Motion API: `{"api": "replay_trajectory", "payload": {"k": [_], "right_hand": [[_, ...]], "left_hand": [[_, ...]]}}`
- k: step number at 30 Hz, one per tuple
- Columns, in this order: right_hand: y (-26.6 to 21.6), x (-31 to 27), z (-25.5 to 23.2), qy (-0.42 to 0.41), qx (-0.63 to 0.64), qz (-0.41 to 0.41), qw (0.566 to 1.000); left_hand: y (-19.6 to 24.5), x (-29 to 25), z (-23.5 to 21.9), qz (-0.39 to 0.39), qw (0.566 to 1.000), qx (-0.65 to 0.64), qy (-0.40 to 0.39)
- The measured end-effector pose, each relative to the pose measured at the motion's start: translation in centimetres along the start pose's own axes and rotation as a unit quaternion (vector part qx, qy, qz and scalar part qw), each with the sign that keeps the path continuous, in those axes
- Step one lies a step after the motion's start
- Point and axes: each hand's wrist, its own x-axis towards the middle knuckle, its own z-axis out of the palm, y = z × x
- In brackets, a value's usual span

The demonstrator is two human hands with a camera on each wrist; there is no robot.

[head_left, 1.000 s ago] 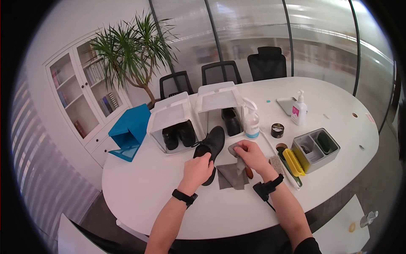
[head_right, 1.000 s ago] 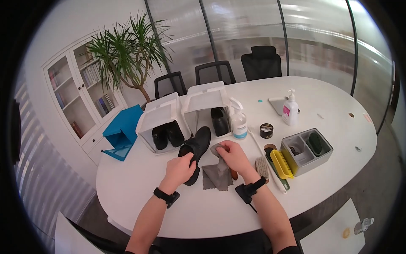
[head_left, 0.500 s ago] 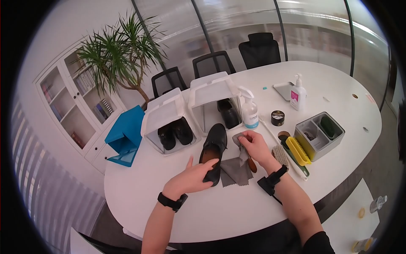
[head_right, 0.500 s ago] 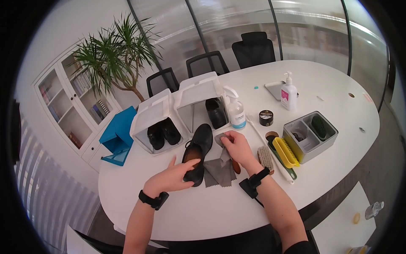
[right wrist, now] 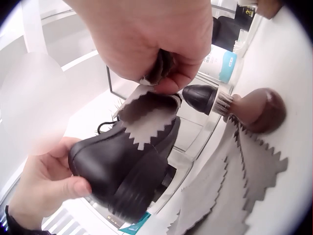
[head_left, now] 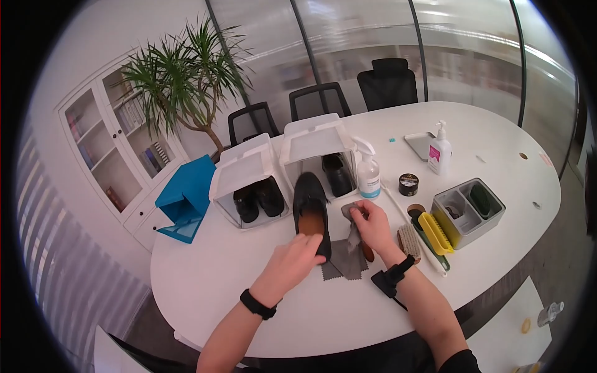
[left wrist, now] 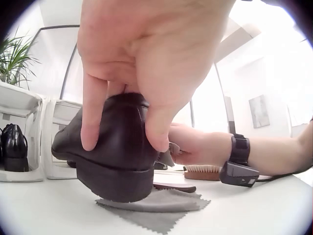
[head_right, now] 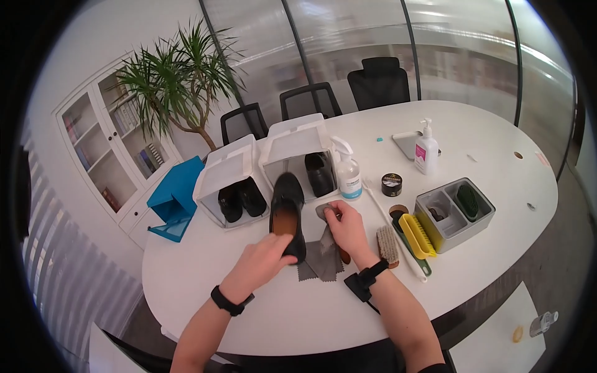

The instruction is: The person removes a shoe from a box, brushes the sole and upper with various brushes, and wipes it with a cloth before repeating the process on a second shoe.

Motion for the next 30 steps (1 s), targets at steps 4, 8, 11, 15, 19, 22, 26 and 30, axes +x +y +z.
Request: {"api": "replay_trajectory", "payload": {"k": [4, 8, 11, 15, 19, 22, 26, 30], "right_hand": [[0.6, 0.5, -0.2, 0.041, 0.026, -0.006, 0.999], [0.5, 0.2, -0.2, 0.043, 0.024, 0.004, 0.999], [0.1, 0.2, 0.0, 0.038, 0.035, 0.007, 0.999], [0.5, 0.1, 0.1, 0.024, 0.034, 0.017, 0.999], [0.4, -0.1, 0.2, 0.005, 0.065, 0.046, 0.997], [0.8, 0.0, 0.2, 0.001, 0.080, 0.058, 0.995], [0.9, 0.1, 0.2, -0.006, 0.094, 0.074, 0.993], [0.5, -0.3, 0.3, -0.017, 0.089, 0.086, 0.992]], "left_hand": [[-2.7, 4.0, 0.7, 0.006, 0.998, 0.019, 0.058], [-3.7, 7.7, 0.1, 0.000, 0.999, 0.031, 0.020], [-4.6, 10.5, 0.3, -0.023, 0.999, 0.041, 0.006], [-8.2, 13.9, 1.4, -0.027, 0.997, 0.059, 0.032], [-10.7, 16.6, 2.9, -0.023, 0.995, 0.092, 0.033], [-12.7, 18.4, 5.5, -0.032, 0.990, 0.108, 0.090], [-12.4, 19.7, 6.1, -0.058, 0.988, 0.116, 0.084], [-14.9, 21.0, 8.2, -0.034, 0.985, 0.143, 0.088]]}}
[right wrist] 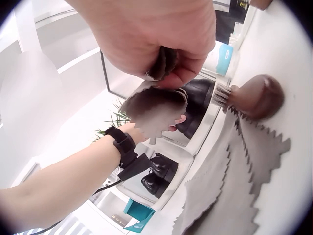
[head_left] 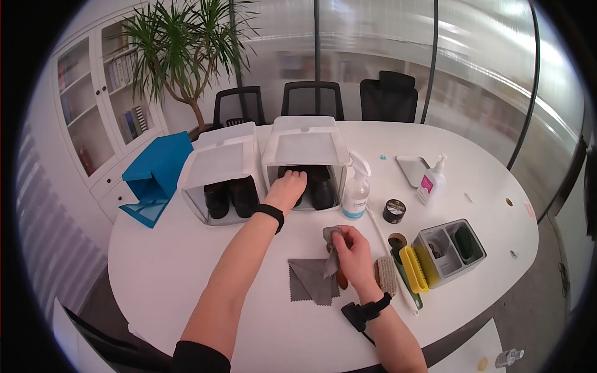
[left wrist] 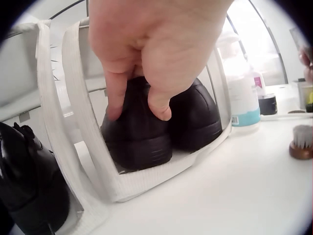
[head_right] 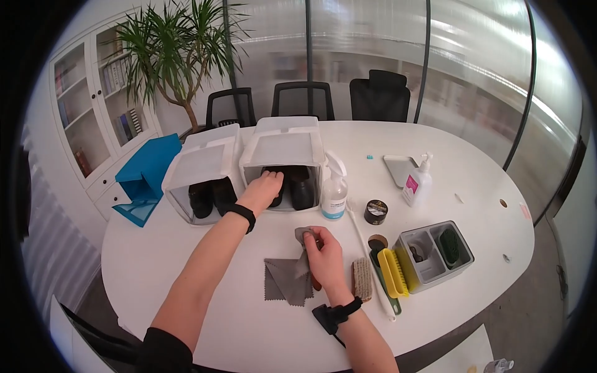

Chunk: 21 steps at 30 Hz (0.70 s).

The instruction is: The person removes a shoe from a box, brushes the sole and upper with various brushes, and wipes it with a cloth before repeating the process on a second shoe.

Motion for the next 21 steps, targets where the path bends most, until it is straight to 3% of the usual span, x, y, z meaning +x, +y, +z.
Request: {"api": "replay_trajectory", "payload": {"k": [3, 5, 6, 7, 9, 11, 12, 13, 18, 21], "right_hand": [[-0.1, -0.1, 0.2, -0.004, -0.015, -0.012, 1.000], [-0.5, -0.3, 0.3, 0.001, -0.016, -0.013, 1.000], [-0.8, -0.4, 0.3, 0.002, -0.020, -0.015, 1.000], [-1.2, -0.5, 0.4, 0.006, -0.023, -0.009, 1.000], [-1.6, -0.7, 0.4, 0.000, -0.065, -0.036, 0.997], [-1.2, -0.6, 0.5, 0.007, -0.070, -0.061, 0.996], [-1.4, -0.5, 0.5, 0.005, -0.068, -0.049, 0.996], [-1.7, -0.7, 0.4, 0.002, -0.064, -0.038, 0.997], [-1.8, -0.6, 0.2, -0.012, -0.065, -0.009, 0.998], [-1.5, -0.4, 0.0, -0.017, -0.077, -0.001, 0.997]], "left_hand": [[0.2, 0.3, 0.3, -0.011, 0.999, 0.001, -0.036], [1.2, 0.6, 0.0, -0.109, 0.983, 0.118, -0.088], [1.6, 0.6, 1.4, -0.111, 0.973, 0.200, -0.023], [2.0, 0.6, 1.1, -0.107, 0.975, 0.195, -0.028], [2.9, 1.2, 0.1, 0.037, 0.976, 0.205, 0.056], [4.6, 1.4, -1.2, 0.066, 0.997, 0.045, 0.011], [5.4, 1.6, -1.1, 0.006, 0.999, -0.020, -0.030], [5.7, 1.4, -0.2, -0.025, 0.997, -0.076, -0.002], [6.2, 2.8, 0.8, -0.054, 0.996, -0.073, -0.007], [6.9, 3.6, 0.5, -0.095, 0.989, -0.091, -0.061]]}}
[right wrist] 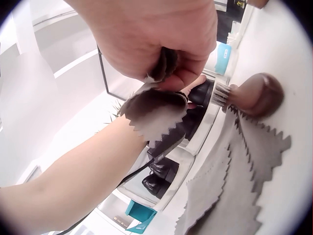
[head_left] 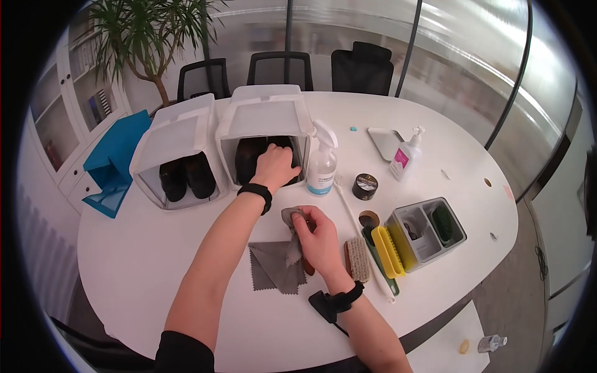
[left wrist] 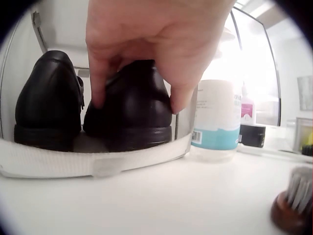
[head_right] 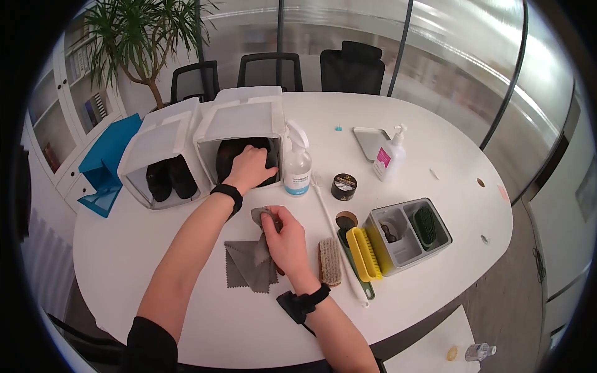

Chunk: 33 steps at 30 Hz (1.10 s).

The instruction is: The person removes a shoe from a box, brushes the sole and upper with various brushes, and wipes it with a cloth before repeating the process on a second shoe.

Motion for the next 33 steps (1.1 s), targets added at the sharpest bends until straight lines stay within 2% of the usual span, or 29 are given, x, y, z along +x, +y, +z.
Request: {"api": "replay_trajectory", "payload": {"k": [2, 4, 6, 8, 10, 11, 16, 18, 19, 23, 25, 28, 29, 30, 32, 33], "right_hand": [[-0.1, -0.2, 0.1, 0.002, 0.023, 0.018, 1.000], [0.9, -0.1, 0.4, 0.008, 0.031, 0.001, 0.999], [1.2, 0.2, 0.5, 0.019, 0.041, -0.019, 0.999], [1.2, -0.1, 0.7, 0.005, 0.043, -0.007, 0.999], [1.8, -0.1, 0.9, 0.003, 0.057, -0.012, 0.998], [2.0, 0.0, 0.9, 0.003, 0.064, -0.016, 0.998], [2.7, 0.2, 0.5, 0.072, 0.003, -0.016, 0.997], [2.5, 0.3, -0.1, 0.079, -0.070, 0.017, 0.994], [2.2, 0.4, -0.5, 0.066, -0.059, 0.032, 0.996], [0.1, 0.0, -0.5, 0.100, -0.071, 0.025, 0.992], [-0.1, -0.1, -0.2, 0.082, -0.094, -0.017, 0.992], [-0.3, -0.6, 0.4, 0.055, -0.106, -0.038, 0.992], [0.6, -0.2, 0.6, 0.041, -0.087, -0.035, 0.995], [0.9, -0.3, 0.8, 0.034, -0.089, -0.038, 0.995], [0.8, -0.2, 0.7, 0.020, -0.080, -0.035, 0.996], [0.5, -0.3, 0.7, 0.014, -0.061, -0.034, 0.997]], "left_hand": [[0.2, 0.1, -0.3, -0.010, 1.000, -0.017, -0.001], [0.0, 0.3, -1.2, -0.017, 0.999, -0.029, 0.008], [-0.3, 0.0, -2.1, 0.028, 0.996, -0.052, 0.065], [-0.2, -0.4, -3.8, 0.028, 0.995, -0.078, 0.053], [0.4, -1.7, -6.1, -0.001, 0.994, -0.105, -0.018], [0.3, -3.1, -6.2, 0.015, 0.996, -0.092, 0.015], [0.6, -11.6, -9.1, 0.083, 0.994, -0.072, -0.015], [-0.4, -16.7, -9.8, 0.134, 0.987, -0.084, 0.042], [-0.8, -19.1, -10.5, 0.130, 0.988, -0.072, 0.032], [-1.2, -27.5, -14.5, 0.120, 0.990, -0.068, 0.013], [-1.9, -30.7, -15.7, 0.170, 0.985, -0.036, -0.018], [-2.6, -34.2, -16.1, 0.113, 0.991, -0.031, -0.060], [-2.4, -34.4, -16.4, 0.064, 0.995, -0.026, -0.075], [-2.1, -34.0, -16.6, 0.057, 0.995, -0.028, -0.072], [-1.5, -32.6, -16.9, -0.067, 0.985, -0.117, -0.104], [-1.7, -32.1, -15.9, -0.091, 0.989, -0.102, -0.048]]}}
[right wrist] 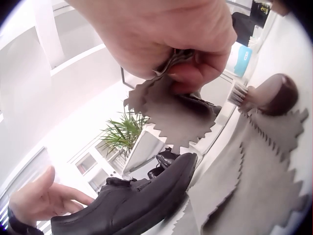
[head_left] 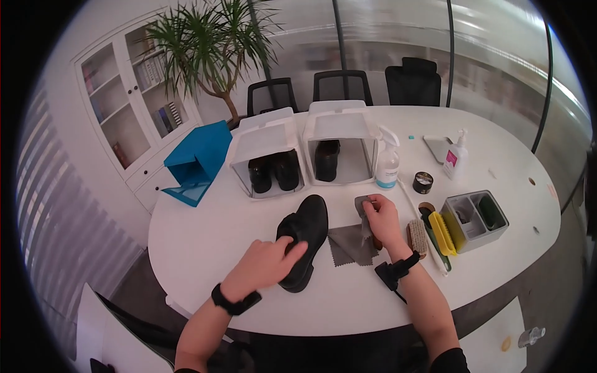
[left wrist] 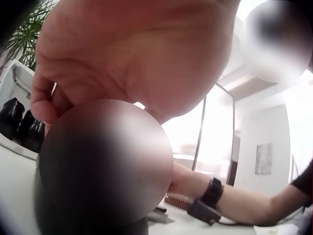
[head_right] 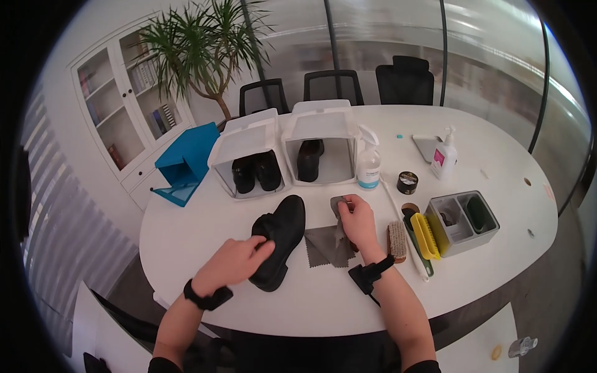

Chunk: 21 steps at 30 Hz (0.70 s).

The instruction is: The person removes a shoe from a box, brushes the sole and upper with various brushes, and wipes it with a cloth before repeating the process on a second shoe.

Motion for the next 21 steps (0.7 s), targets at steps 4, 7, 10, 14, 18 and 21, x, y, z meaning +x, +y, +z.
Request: {"api": "replay_trajectory", "payload": {"k": [4, 7, 10, 14, 18, 21], "right_hand": [[0.9, 0.4, 0.2, 0.012, 0.006, -0.049, 0.999], [0.6, 0.4, 0.5, -0.007, 0.034, -0.040, 0.999], [0.4, -0.3, 0.8, -0.017, 0.038, -0.058, 0.997], [-1.0, -0.5, 0.5, -0.014, 0.022, -0.068, 0.997], [-0.5, -0.7, 1.0, -0.048, 0.047, -0.042, 0.997], [-0.8, -0.7, 0.9, -0.084, 0.111, 0.010, 0.990]], "left_hand": [[1.1, 3.9, -1.9, -0.120, 0.977, -0.046, -0.173], [0.9, 4.6, 0.4, -0.059, 0.981, 0.114, -0.144], [1.9, 3.8, 0.6, -0.087, 0.986, 0.036, -0.141], [-0.4, 3.8, 2.5, -0.190, 0.867, -0.437, -0.144], [-2.4, 4.7, 4.6, -0.259, 0.674, -0.675, -0.152], [-0.2, 5.4, 4.7, -0.287, 0.644, -0.699, -0.122]]}}
